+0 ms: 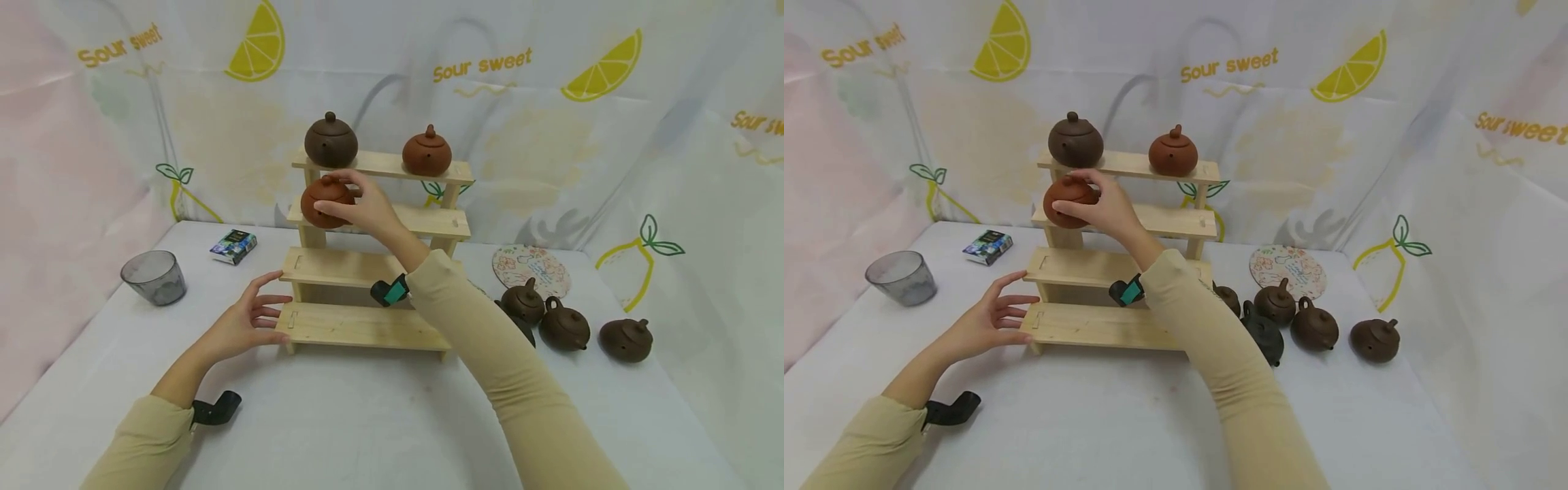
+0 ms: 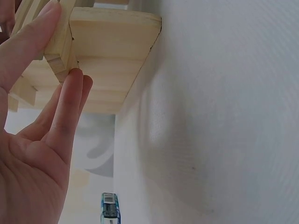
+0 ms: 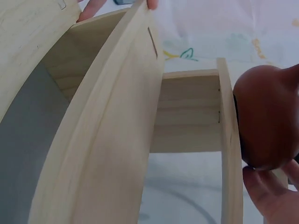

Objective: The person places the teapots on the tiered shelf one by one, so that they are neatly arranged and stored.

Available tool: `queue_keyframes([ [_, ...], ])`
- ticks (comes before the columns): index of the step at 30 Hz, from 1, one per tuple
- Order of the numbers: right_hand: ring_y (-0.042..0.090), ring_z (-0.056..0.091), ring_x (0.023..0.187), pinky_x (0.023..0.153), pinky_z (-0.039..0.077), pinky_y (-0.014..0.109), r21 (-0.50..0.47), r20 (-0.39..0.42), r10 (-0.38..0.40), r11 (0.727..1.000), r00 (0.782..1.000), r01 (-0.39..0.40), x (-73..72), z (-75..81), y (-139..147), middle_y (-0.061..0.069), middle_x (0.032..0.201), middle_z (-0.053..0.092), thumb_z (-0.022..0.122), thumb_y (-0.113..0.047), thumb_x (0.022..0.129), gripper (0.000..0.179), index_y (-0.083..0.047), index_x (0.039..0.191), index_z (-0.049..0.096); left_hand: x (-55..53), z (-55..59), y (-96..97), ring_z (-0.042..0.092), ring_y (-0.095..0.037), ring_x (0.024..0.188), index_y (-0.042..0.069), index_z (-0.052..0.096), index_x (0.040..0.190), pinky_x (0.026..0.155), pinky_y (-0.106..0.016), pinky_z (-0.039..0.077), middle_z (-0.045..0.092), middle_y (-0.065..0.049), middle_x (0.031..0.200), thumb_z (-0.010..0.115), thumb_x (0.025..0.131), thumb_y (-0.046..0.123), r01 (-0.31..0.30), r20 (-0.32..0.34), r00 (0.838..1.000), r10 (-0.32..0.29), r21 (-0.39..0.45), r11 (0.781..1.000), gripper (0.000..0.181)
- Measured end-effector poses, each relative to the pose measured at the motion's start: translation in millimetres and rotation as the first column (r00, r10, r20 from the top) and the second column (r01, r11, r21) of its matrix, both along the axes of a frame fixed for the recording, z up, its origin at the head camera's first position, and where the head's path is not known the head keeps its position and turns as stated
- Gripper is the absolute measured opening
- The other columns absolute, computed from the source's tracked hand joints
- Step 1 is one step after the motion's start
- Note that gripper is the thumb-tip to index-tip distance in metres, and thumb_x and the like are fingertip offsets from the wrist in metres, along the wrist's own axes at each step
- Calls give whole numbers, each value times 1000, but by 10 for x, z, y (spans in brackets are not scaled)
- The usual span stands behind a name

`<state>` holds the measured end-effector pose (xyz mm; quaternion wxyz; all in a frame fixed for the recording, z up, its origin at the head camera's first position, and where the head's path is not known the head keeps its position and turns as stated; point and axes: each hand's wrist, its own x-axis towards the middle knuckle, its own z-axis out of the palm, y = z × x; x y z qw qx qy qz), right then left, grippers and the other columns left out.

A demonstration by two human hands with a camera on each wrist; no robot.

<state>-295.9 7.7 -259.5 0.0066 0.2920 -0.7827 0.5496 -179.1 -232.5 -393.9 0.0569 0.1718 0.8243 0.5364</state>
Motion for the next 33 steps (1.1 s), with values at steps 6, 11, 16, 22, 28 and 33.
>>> queue_keyframes([
  [6,21,52,107,80,48,27,21,6,19,1000,1000,-19,18,0,51,5,130,49,79,-16,75,65,-10,132,50,-11,1,1,57,-35,104,26,12,148,82,-27,50,46,-25,131,83,69,11,-5,11,1000,5,-9,1000,107],
  [11,22,53,108,79,48,27,12,22,7,1000,1000,-8,26,4,31,5,129,51,78,-16,75,63,-8,132,51,-11,-6,-5,58,-35,103,26,12,148,81,-26,50,47,-25,131,83,68,11,-5,0,1000,5,-16,1000,108],
  [16,24,52,111,82,47,27,13,24,-1,1000,1000,1,33,7,3,6,130,51,78,-16,76,62,-8,132,51,-8,-1,-8,58,-35,103,25,13,147,81,-23,50,48,-25,130,83,68,9,-2,-12,1000,2,-9,1000,107],
  [22,21,51,113,83,48,28,-33,59,15,999,998,-13,73,-17,69,3,130,50,78,-13,75,64,-11,133,50,-6,2,0,58,-36,103,24,12,148,81,-24,50,47,-25,130,83,68,10,4,-1,1000,-4,-3,1000,107],
  [28,24,49,117,92,45,35,-65,41,35,997,999,-32,138,-26,216,5,132,48,78,-11,75,64,-10,133,50,-16,2,3,57,-35,104,27,12,148,82,-27,50,47,-25,131,83,69,12,-7,5,1000,7,-19,1000,107],
  [33,30,47,120,95,42,38,-93,15,37,995,999,-35,223,-26,361,7,133,47,77,-8,76,62,-8,132,49,-20,-9,-1,57,-35,104,28,11,148,82,-27,50,46,-25,132,83,69,13,-10,6,1000,11,-29,1000,108],
])
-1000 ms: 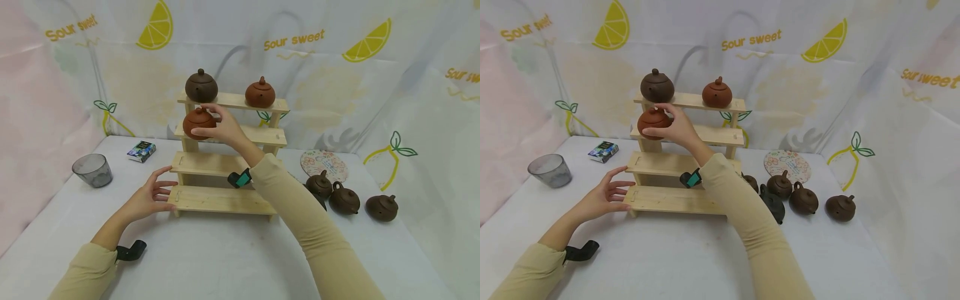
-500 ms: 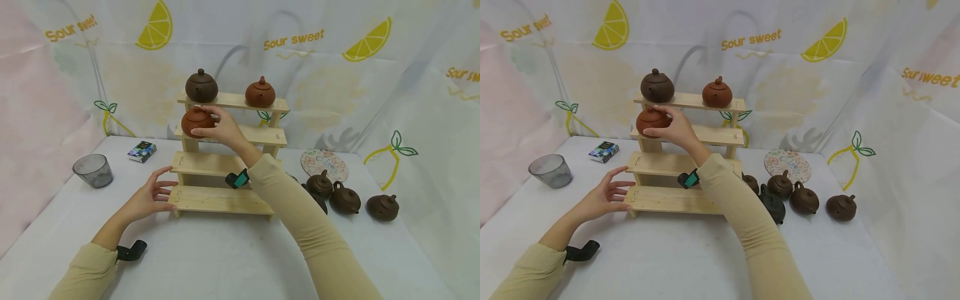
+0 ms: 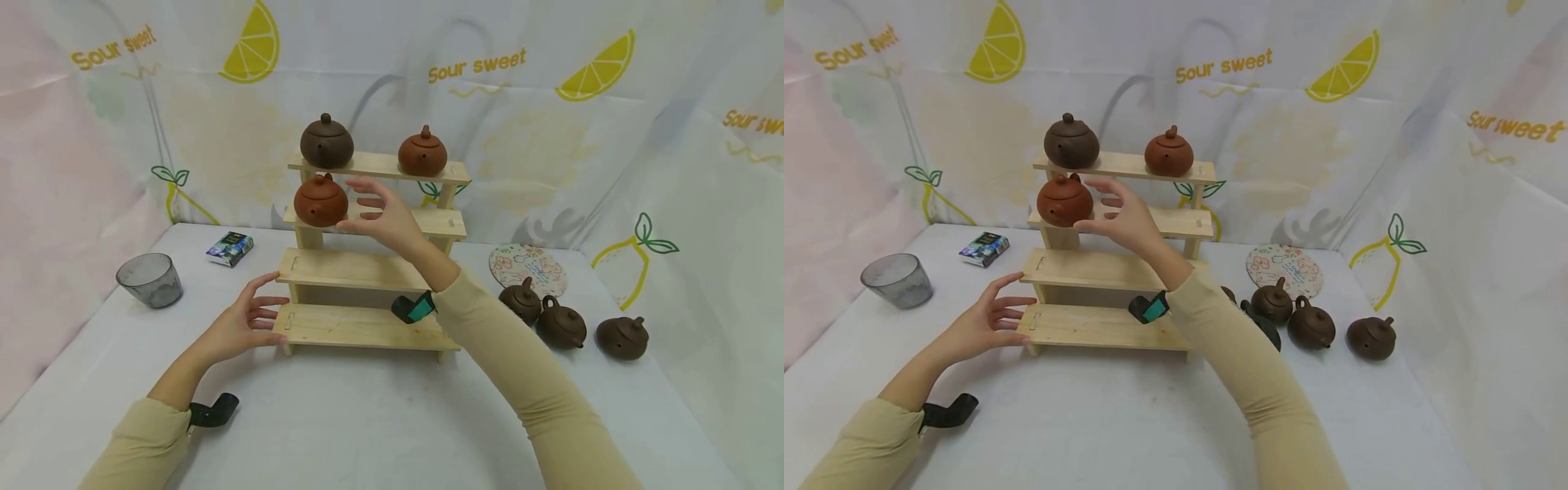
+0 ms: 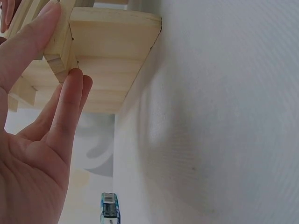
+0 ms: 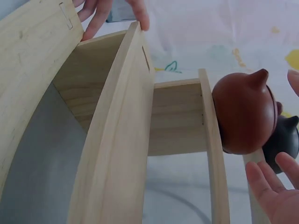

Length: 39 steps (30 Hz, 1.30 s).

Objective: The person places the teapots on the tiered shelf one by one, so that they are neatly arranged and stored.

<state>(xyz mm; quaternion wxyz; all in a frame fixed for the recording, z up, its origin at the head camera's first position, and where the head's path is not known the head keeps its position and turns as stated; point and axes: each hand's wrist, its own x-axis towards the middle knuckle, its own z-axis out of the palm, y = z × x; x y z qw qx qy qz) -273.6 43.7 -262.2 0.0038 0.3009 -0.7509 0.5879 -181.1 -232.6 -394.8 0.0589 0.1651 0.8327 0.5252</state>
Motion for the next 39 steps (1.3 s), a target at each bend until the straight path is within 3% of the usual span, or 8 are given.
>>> queue_keyframes([
  [8,22,49,117,93,44,31,-67,35,-8,998,999,10,137,-39,235,3,130,50,76,-4,76,59,-10,130,52,2,8,8,57,-35,104,29,11,148,81,-29,51,46,-25,132,83,69,14,-4,-4,1000,4,-11,1000,108],
  [19,33,47,118,94,44,36,-134,6,-18,991,1000,19,286,-191,548,23,130,45,72,5,77,56,4,127,48,18,28,25,57,-35,104,31,9,148,82,-34,51,45,-25,133,83,69,18,-10,8,1000,10,-27,1000,109],
  [35,25,51,116,93,44,37,-105,19,-92,990,996,93,507,-473,880,18,131,48,72,3,77,54,3,127,49,16,25,18,56,-35,104,31,9,148,82,-35,51,45,-25,134,83,69,17,-9,0,1000,9,-30,999,109],
  [39,28,50,114,93,44,38,-135,32,-103,985,994,106,574,-539,943,17,129,49,71,7,76,54,7,125,48,17,28,24,56,-35,104,31,9,148,82,-35,51,45,-24,134,83,69,18,-10,4,1000,10,-35,999,109],
])
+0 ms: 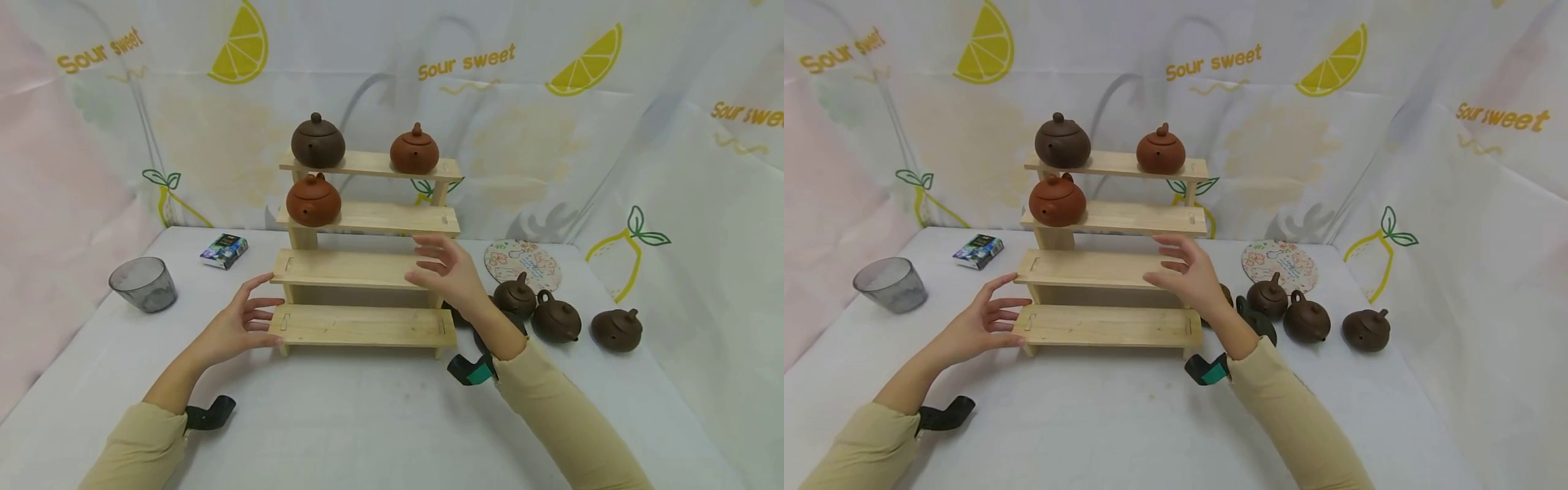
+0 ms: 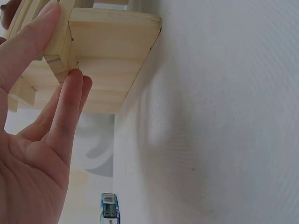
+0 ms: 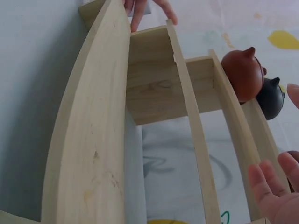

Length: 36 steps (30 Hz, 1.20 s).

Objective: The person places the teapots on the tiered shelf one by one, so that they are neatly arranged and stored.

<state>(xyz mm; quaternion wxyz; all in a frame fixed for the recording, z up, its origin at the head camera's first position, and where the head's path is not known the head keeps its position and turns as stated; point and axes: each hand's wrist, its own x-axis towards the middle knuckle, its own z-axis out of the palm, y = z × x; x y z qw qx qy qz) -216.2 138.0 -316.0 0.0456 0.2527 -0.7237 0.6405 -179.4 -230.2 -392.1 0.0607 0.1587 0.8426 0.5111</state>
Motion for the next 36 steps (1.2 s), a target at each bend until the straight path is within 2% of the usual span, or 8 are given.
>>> queue_keyframes([
  [6,38,46,116,93,44,39,-23,25,-14,1000,1000,15,115,-70,99,18,127,49,71,8,75,51,7,122,49,2,-1,7,56,-36,104,30,9,148,83,-36,51,45,-25,134,83,69,17,2,-1,1000,-2,6,1000,109],
  [14,36,49,116,93,44,41,-17,97,-47,999,994,49,223,-111,268,20,130,46,70,10,75,56,6,126,47,4,5,3,56,-36,105,31,8,148,83,-38,50,44,-24,134,83,69,19,-2,6,1000,2,-3,1000,109],
  [18,39,48,116,93,44,41,-22,106,-59,998,993,62,253,-136,353,26,131,43,70,9,75,57,9,126,45,3,5,2,56,-35,104,32,8,148,82,-38,51,44,-24,134,83,69,19,-3,14,1000,3,-4,1000,110],
  [23,39,47,116,92,44,44,-10,120,-84,996,989,86,298,-170,471,27,131,42,71,7,76,56,8,126,45,-9,1,3,56,-35,105,31,7,148,82,-37,51,44,-25,134,83,70,19,-1,12,1000,1,-4,1000,110],
  [29,37,48,114,92,44,43,36,117,-134,991,984,131,353,-231,640,14,127,49,72,4,77,51,-1,123,51,-9,6,3,56,-36,105,30,7,148,82,-37,51,43,-26,134,83,70,19,1,18,1000,-1,-3,1000,109],
  [32,31,52,113,88,48,36,48,120,-154,988,981,149,385,-252,713,5,124,51,72,3,78,48,-6,121,54,-5,10,1,56,-36,105,30,7,148,82,-37,51,43,-26,134,83,70,18,2,16,1000,-2,0,1000,109],
  [36,20,56,108,84,50,28,53,120,-175,984,977,170,431,-275,801,-1,121,53,72,3,78,46,-8,120,56,-3,13,1,56,-36,105,30,8,148,82,-36,51,44,-26,134,83,70,18,5,11,1000,-5,0,1000,109],
])
